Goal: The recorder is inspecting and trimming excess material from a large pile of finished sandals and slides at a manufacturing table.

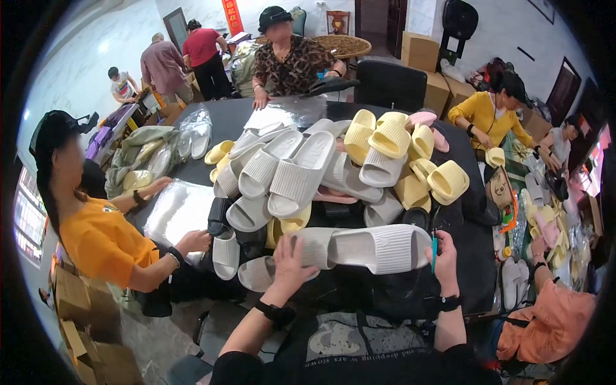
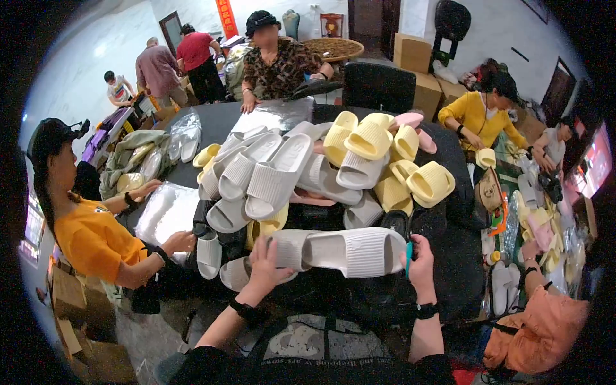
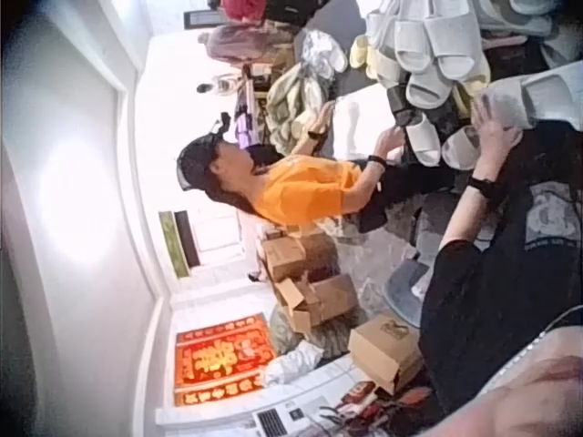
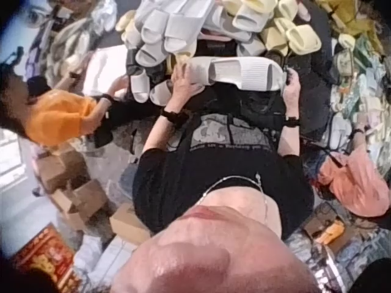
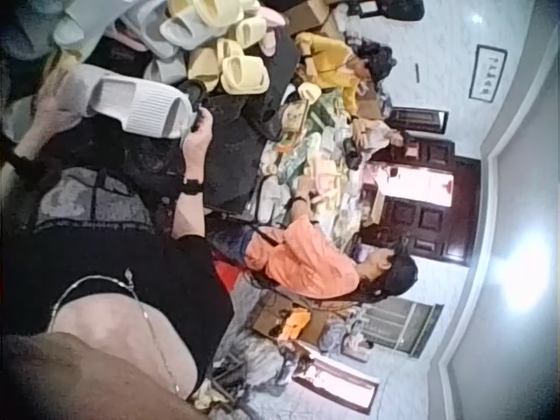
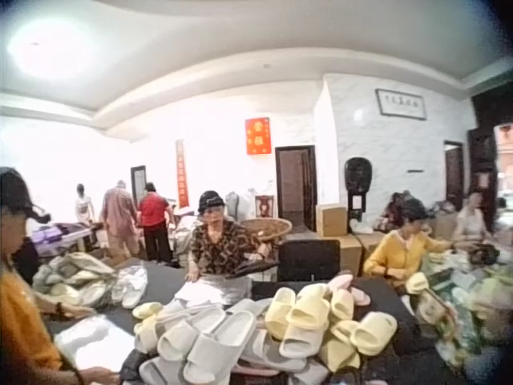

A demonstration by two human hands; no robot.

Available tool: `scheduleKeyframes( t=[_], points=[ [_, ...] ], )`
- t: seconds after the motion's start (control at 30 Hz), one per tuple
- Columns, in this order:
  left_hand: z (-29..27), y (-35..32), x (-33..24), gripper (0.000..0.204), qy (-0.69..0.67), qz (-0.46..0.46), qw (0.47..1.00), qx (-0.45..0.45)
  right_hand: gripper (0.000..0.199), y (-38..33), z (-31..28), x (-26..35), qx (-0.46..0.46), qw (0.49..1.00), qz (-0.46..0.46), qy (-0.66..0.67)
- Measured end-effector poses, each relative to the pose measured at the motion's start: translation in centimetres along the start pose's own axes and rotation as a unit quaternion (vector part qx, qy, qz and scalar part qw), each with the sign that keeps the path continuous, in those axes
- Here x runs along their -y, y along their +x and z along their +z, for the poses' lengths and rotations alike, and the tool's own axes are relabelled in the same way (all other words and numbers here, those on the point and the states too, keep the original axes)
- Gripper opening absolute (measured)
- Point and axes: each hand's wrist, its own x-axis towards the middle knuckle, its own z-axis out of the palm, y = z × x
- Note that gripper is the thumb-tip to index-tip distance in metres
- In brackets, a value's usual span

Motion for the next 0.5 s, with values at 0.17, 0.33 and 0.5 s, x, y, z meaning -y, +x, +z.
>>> scheduleKeyframes(
  t=[0.17,0.33,0.5],
  points=[
    [2.3,-0.6,3.8,0.104,-0.168,-0.167,0.97,0.056,0.046,-0.6,3.3,-1.1,0.055,0.998,-0.009,0.035],
    [3.8,-0.9,6.5,0.097,-0.284,-0.154,0.945,0.048,0.05,-1.8,7.2,-1.9,0.114,0.992,0.049,0.036],
    [3.6,-0.9,7.2,0.094,-0.343,-0.175,0.922,0.043,0.052,-2.0,7.8,-2.0,0.13,0.991,0.04,0.005]
  ],
)
